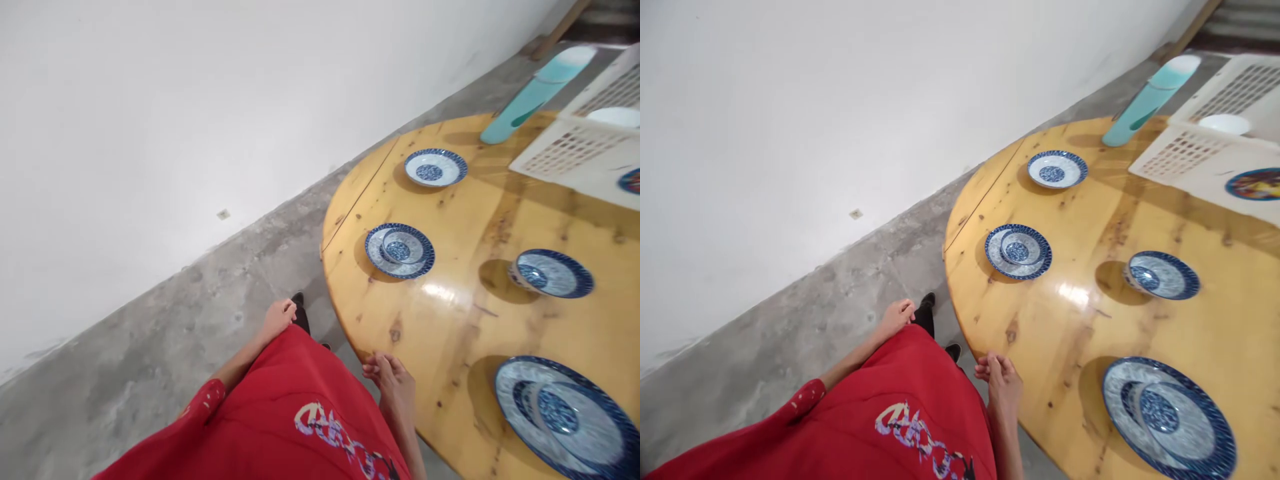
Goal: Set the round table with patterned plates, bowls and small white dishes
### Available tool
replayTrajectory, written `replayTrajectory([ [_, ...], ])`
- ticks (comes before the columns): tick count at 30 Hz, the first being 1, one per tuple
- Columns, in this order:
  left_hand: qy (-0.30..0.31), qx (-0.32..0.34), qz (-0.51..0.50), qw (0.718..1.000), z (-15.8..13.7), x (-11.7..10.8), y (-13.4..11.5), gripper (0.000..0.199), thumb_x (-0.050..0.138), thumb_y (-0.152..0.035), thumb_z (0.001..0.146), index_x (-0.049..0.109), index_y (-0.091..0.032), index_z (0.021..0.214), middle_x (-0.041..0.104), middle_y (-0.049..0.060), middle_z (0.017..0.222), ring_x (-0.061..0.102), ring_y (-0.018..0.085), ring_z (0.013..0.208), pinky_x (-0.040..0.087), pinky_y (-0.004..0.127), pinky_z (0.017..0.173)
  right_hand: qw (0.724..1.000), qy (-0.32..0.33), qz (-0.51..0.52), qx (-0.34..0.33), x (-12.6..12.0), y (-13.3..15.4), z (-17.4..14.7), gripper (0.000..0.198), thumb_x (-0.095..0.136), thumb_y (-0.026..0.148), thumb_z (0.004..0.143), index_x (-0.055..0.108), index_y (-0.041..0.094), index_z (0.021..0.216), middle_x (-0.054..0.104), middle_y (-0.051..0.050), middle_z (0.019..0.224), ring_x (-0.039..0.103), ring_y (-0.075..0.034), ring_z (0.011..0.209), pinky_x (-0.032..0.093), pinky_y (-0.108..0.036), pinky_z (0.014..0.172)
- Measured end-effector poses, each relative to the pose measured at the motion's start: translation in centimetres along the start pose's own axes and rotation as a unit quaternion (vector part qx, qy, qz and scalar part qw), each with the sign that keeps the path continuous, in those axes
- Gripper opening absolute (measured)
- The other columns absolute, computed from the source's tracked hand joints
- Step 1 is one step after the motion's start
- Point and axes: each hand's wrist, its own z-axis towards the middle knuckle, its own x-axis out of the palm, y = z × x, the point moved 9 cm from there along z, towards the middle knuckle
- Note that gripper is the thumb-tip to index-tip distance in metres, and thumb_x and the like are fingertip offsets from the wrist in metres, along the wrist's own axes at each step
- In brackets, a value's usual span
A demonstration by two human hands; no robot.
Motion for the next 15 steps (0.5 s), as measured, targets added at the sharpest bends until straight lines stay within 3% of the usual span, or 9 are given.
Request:
replayTrajectory([
  [4,0.012,0.052,-0.019,0.998,3.6,-0.4,-3.1,0.022,0.043,-0.034,0.088,0.057,-0.021,0.077,0.068,-0.001,0.070,0.060,0.012,0.059,0.044,0.023,0.065,0.998,-0.055,0.024,0.003,-1.3,0.0,0.5,0.059,0.086,0.058,0.046,0.062,0.017,0.080,0.068,-0.002,0.066,0.064,-0.017,0.054,0.054,-0.026,0.050],
  [7,0.016,0.092,-0.002,0.996,6.3,-1.8,-4.4,0.023,0.041,-0.035,0.089,0.058,-0.021,0.079,0.068,-0.002,0.071,0.060,0.012,0.059,0.044,0.024,0.067,0.998,-0.061,0.026,-0.013,0.5,1.1,1.4,0.057,0.084,0.060,0.049,0.063,0.018,0.080,0.068,-0.002,0.066,0.065,-0.018,0.055,0.055,-0.027,0.052],
  [11,0.027,0.111,0.036,0.993,10.3,-5.9,-4.2,0.027,0.040,-0.039,0.089,0.057,-0.022,0.077,0.068,-0.001,0.072,0.060,0.012,0.062,0.044,0.025,0.068,0.997,-0.068,0.028,-0.028,6.5,3.7,2.7,0.052,0.083,0.058,0.047,0.062,0.019,0.074,0.066,-0.002,0.063,0.062,-0.016,0.052,0.053,-0.026,0.049],
  [15,0.018,0.097,0.044,0.994,15.6,-12.5,-2.4,0.031,0.037,-0.044,0.091,0.056,-0.023,0.078,0.068,-0.001,0.072,0.062,0.014,0.064,0.045,0.026,0.070,0.998,-0.051,0.023,-0.036,15.3,6.7,3.7,0.049,0.082,0.060,0.051,0.062,0.019,0.070,0.065,-0.002,0.064,0.062,-0.016,0.053,0.052,-0.026,0.050],
])
